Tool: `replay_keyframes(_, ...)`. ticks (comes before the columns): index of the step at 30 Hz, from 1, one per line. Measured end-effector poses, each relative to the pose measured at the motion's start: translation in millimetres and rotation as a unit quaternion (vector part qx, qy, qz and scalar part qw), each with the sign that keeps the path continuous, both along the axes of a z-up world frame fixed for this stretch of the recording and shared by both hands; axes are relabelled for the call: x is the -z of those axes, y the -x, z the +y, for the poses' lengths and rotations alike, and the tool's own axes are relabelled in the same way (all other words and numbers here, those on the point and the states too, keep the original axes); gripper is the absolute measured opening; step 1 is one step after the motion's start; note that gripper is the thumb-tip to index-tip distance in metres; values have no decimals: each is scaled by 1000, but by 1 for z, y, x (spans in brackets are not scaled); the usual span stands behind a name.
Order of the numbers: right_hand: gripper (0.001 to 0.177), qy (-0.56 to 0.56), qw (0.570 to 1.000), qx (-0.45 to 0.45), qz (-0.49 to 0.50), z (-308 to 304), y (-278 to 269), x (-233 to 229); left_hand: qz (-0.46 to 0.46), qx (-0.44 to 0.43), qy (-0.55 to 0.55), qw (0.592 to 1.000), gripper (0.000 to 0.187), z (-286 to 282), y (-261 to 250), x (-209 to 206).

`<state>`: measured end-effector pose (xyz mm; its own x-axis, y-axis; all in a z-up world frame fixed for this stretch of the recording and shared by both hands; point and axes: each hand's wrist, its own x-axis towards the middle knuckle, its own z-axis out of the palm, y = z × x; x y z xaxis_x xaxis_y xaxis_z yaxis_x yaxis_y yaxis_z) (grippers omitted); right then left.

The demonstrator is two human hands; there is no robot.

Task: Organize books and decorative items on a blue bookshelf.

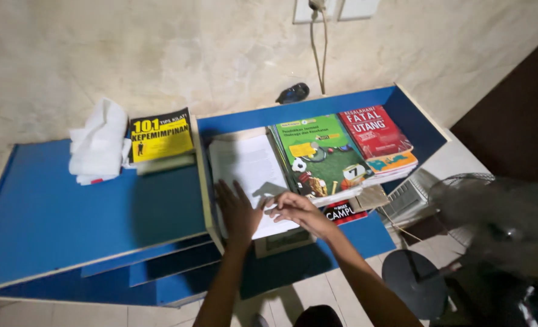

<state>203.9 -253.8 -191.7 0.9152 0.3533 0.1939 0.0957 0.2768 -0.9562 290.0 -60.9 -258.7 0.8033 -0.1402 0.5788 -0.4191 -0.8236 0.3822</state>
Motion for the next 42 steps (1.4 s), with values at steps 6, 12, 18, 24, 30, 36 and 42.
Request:
replay_keyframes(6,52,-247,962,-106,50,-55,57,-18,32,53,-2,998,75,-2,19,-47)
replay_keyframes(12,83,-343,938,-56,1,-128,88,-41,195,353,619,674,51,-17,8,17)
replay_keyframes(18,91,-278,959,-47,-36,-194,70,-109,311,402,702,500,87,-73,30,-77)
replay_keyframes(24,87,-277,961,10,-5,-241,34,-100,269,261,635,676,95,-128,36,-85)
replay_keyframes(30,44,76,941,328,38,-274,-41,-37,252,162,488,820,85,-155,13,-57)
replay_keyframes(36,52,193,925,285,-163,-268,-69,12,244,134,528,802,66,-186,18,-53)
replay_keyframes(42,61,242,932,269,29,-251,-45,-2,166,71,314,932,54,-187,18,-33)
